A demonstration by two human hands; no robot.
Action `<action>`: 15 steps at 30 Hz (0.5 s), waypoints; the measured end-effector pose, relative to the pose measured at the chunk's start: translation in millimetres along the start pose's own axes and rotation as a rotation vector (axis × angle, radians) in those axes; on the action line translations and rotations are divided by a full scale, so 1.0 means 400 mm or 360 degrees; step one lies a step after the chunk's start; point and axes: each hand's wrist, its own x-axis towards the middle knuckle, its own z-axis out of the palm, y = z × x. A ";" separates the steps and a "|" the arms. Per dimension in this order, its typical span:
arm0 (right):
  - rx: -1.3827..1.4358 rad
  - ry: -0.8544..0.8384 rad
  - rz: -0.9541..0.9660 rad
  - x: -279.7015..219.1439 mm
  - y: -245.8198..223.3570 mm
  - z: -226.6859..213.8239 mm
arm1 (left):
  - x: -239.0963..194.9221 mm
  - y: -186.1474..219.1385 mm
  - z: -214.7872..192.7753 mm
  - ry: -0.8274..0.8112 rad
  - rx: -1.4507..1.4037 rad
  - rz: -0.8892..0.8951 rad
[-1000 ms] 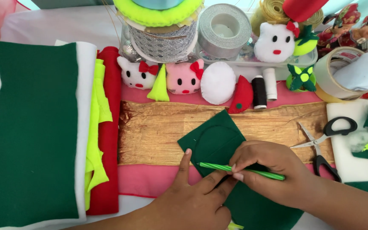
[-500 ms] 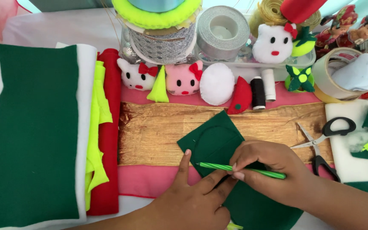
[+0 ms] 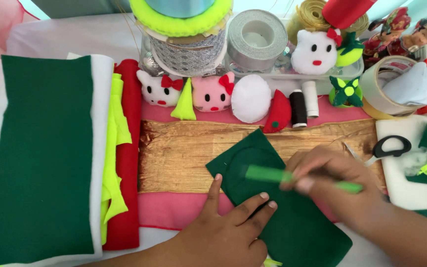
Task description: Tracing a circular shape on green fabric with a pen and then cutting it out with scissors
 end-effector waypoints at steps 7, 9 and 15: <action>0.0313 0.0669 0.0040 0.022 -0.024 -0.058 | -0.011 -0.007 -0.007 -0.0132 -0.0072 0.0042; 0.0061 0.0798 0.0149 0.020 -0.035 -0.062 | -0.007 -0.008 -0.018 -0.0152 -0.0177 0.0068; -0.0962 0.0326 -0.0069 0.011 -0.057 -0.048 | -0.018 -0.007 0.021 -0.0214 -0.0144 0.0190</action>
